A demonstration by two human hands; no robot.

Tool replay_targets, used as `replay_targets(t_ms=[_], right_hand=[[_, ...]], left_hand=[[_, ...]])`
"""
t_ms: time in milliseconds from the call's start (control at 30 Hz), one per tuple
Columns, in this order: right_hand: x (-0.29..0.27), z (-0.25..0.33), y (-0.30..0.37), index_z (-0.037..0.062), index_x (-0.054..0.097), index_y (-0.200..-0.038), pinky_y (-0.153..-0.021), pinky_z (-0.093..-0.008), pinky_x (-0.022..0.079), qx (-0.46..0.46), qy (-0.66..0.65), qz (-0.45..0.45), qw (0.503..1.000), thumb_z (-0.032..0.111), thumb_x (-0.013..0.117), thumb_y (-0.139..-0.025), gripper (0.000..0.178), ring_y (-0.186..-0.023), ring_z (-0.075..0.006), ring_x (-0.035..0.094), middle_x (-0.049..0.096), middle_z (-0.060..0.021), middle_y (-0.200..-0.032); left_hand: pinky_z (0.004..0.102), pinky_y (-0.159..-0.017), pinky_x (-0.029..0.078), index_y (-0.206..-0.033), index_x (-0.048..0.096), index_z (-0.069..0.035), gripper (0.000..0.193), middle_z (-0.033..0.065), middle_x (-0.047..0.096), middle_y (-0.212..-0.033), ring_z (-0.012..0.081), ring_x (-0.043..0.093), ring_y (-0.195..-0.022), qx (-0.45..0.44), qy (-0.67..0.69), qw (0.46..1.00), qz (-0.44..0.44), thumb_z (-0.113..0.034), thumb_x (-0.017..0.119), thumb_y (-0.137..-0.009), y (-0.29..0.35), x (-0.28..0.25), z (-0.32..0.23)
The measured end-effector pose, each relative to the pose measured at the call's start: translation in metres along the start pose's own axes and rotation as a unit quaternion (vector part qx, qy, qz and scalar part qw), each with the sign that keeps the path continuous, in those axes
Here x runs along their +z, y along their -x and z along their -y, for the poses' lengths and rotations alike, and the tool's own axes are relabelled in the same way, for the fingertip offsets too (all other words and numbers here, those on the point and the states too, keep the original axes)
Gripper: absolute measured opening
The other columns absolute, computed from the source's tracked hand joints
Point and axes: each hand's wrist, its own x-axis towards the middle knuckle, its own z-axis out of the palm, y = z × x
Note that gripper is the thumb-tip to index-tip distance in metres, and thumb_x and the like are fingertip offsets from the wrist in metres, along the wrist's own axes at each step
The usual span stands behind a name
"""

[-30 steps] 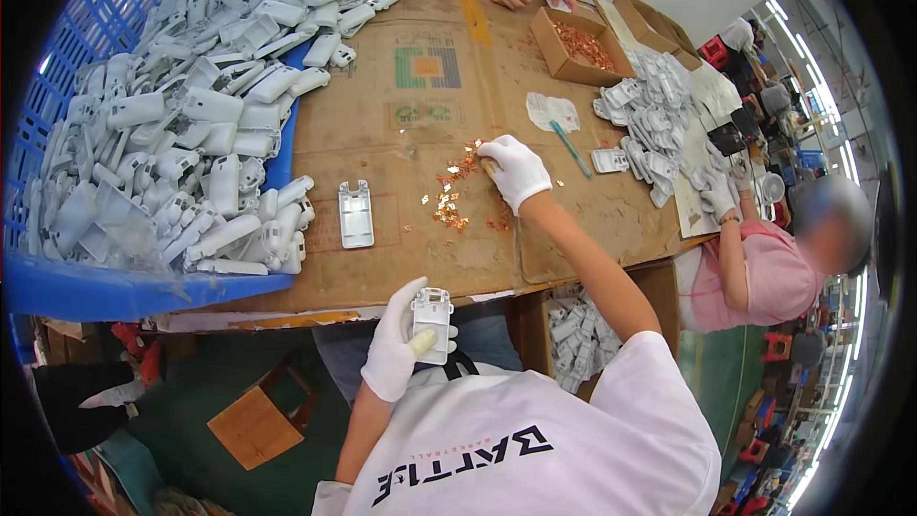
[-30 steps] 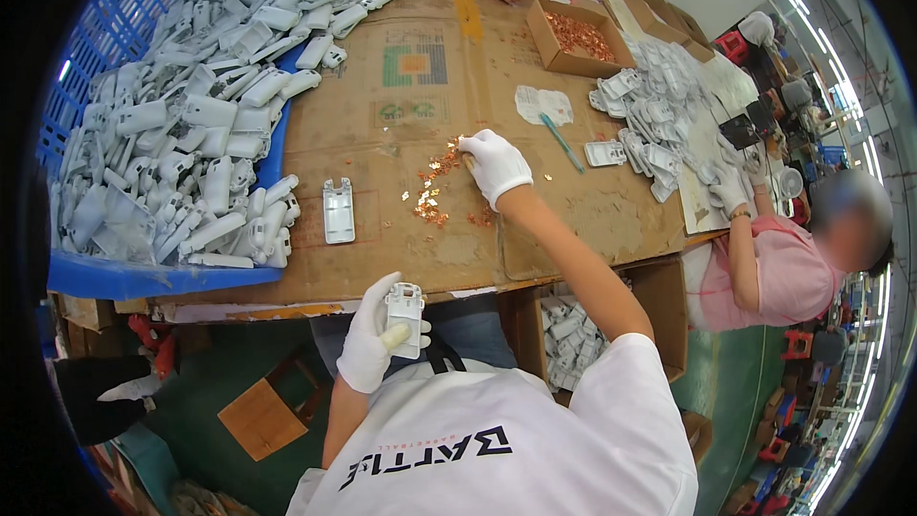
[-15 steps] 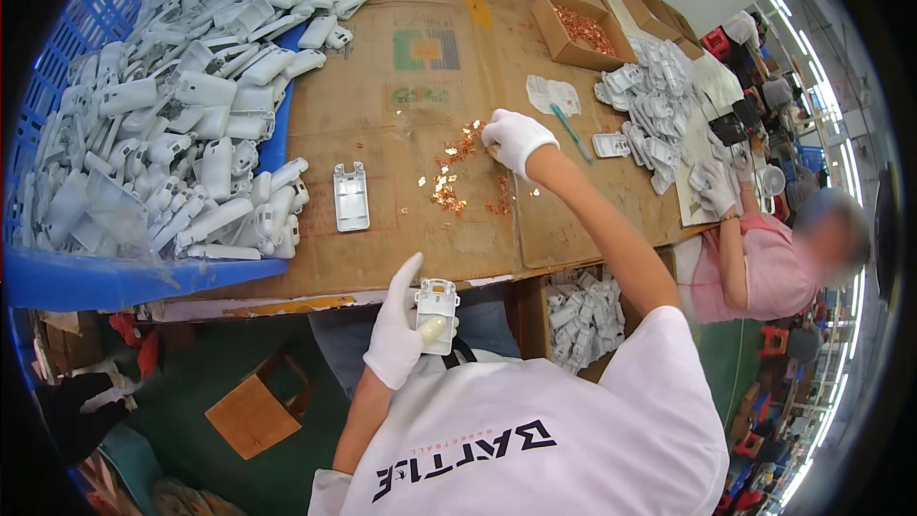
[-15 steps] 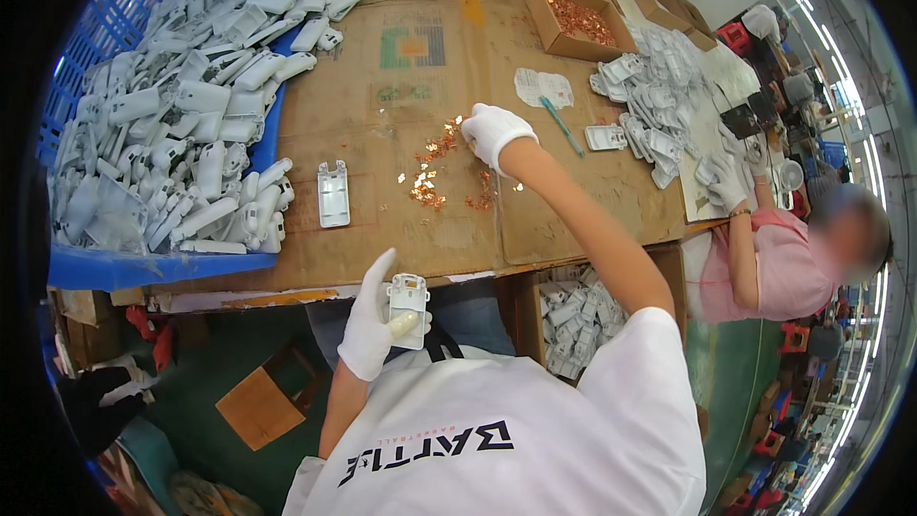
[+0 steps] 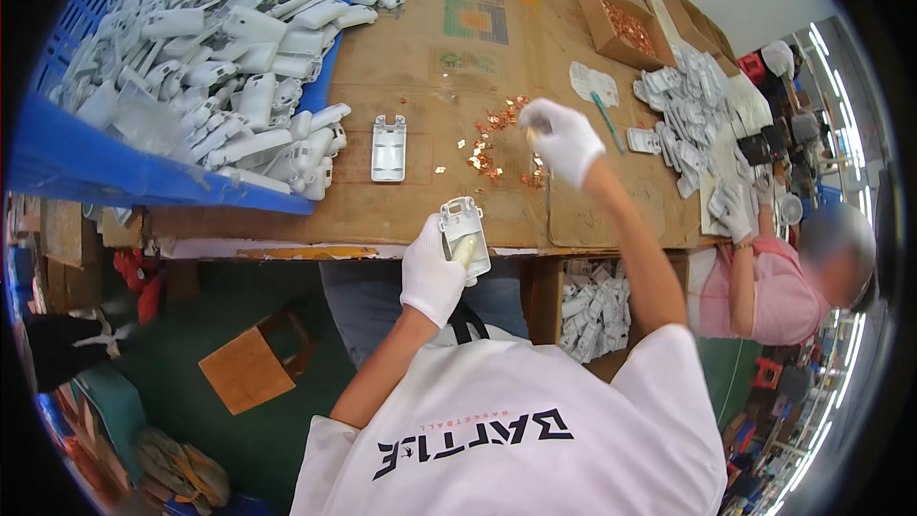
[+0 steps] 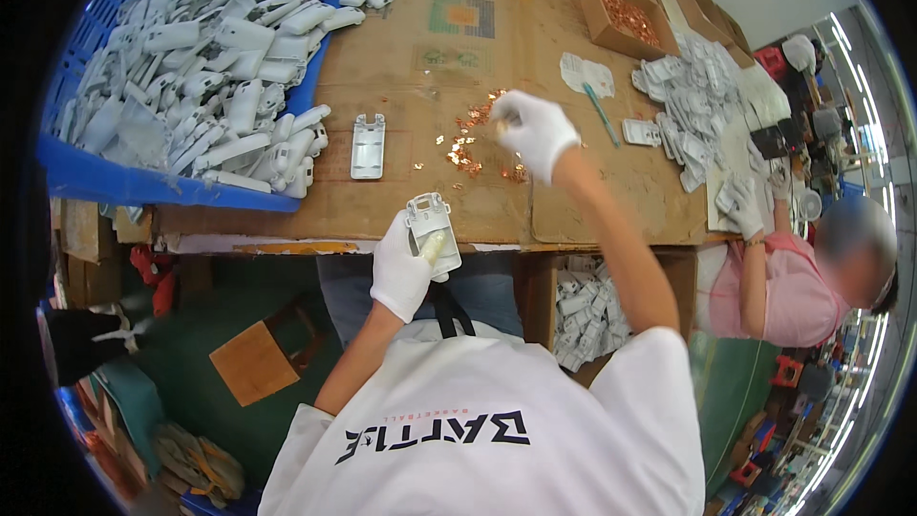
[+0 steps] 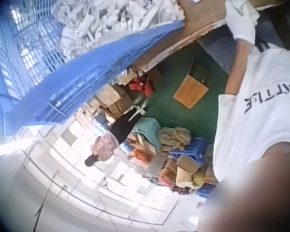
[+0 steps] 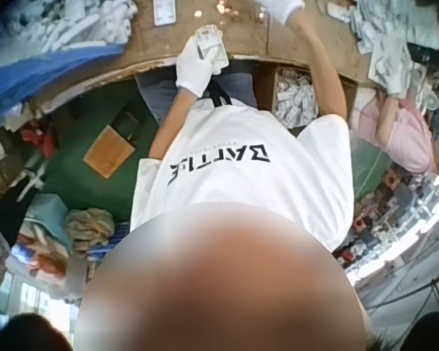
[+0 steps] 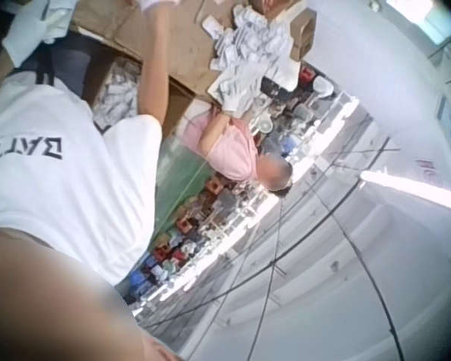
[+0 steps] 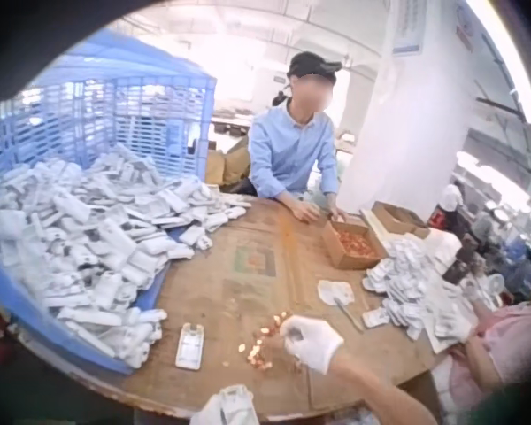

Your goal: The person picks up a white plastic housing from a blue bin, places copper contacts into it by hand, and then sets the assembled unit into a cardboard box.

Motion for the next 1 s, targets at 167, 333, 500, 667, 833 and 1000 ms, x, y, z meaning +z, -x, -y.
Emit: replay_targets(t_ms=[167, 333, 500, 667, 833, 1000], right_hand=[[0.068, 0.083, 0.09, 0.0078, 0.062, -0.091, -0.073, -0.0372, 0.049, -0.124, -0.132, -0.041, 0.983, 0.001, 0.068, -0.073, 0.02, -0.083, -0.0297, 0.058, 0.057, -0.0108, -0.087], [0.089, 0.088, 0.109, 0.0092, 0.063, -0.088, -0.072, -0.0385, 0.048, -0.064, -0.113, -0.089, 0.988, 0.001, 0.07, -0.071, 0.021, -0.086, -0.0302, 0.056, 0.054, -0.0094, -0.087], [0.095, 0.096, 0.121, 0.0044, 0.063, -0.091, -0.072, -0.0322, 0.05, -0.002, -0.142, -0.116, 0.983, -0.002, 0.072, -0.075, 0.02, -0.086, -0.0222, 0.06, 0.055, -0.0101, -0.096], [0.095, 0.081, 0.148, 0.0015, 0.064, -0.101, -0.076, -0.0316, 0.051, 0.101, -0.168, 0.027, 0.98, 0.008, 0.069, -0.086, 0.017, -0.085, -0.0207, 0.063, 0.063, -0.0121, -0.099], [0.1, 0.075, 0.195, 0.0036, 0.064, -0.104, -0.077, -0.0391, 0.05, 0.095, -0.127, 0.041, 0.986, 0.004, 0.064, -0.084, 0.021, -0.089, -0.0361, 0.062, 0.062, -0.0157, -0.095], [0.105, 0.077, 0.222, 0.0054, 0.061, -0.093, -0.072, -0.0436, 0.05, 0.111, -0.057, 0.038, 0.991, 0.008, 0.064, -0.084, 0.01, -0.084, -0.0382, 0.061, 0.061, -0.0152, -0.091]], left_hand=[[0.0442, -0.073, 0.052, -0.105, 0.056, -0.005, 0.023, 0.0197, 0.066, -0.092, 0.0388, 0.065, -0.088, 0.049, -0.125, 0.988, -0.077, -0.011, 0.066, -0.085, 0.014, 0.0, -0.004], [0.0453, -0.073, 0.052, -0.104, 0.055, -0.006, 0.023, 0.0186, 0.065, -0.095, 0.0399, 0.063, -0.09, 0.059, -0.143, 0.984, -0.091, -0.012, 0.065, -0.084, 0.029, 0.0, -0.007], [0.0464, -0.071, 0.052, -0.105, 0.054, -0.008, 0.024, 0.016, 0.064, -0.097, 0.0393, 0.063, -0.089, 0.071, -0.186, 0.974, -0.106, -0.014, 0.065, -0.085, 0.043, 0.002, 0.006], [0.0458, -0.066, 0.052, -0.105, 0.053, -0.009, 0.027, 0.0128, 0.061, -0.093, 0.037, 0.063, -0.083, 0.13, -0.212, 0.966, -0.075, -0.02, 0.068, -0.085, 0.067, 0.004, 0.026], [0.0404, -0.077, 0.053, -0.118, 0.055, -0.009, 0.035, 0.0169, 0.067, -0.103, 0.0373, 0.065, -0.093, 0.055, -0.115, 0.989, 0.078, -0.01, 0.066, -0.085, 0.094, -0.013, 0.022], [0.0403, -0.075, 0.053, -0.11, 0.058, -0.01, 0.027, 0.0174, 0.068, -0.094, 0.0381, 0.066, -0.088, 0.066, -0.182, 0.973, 0.127, -0.002, 0.062, -0.084, 0.098, -0.008, 0.034]])
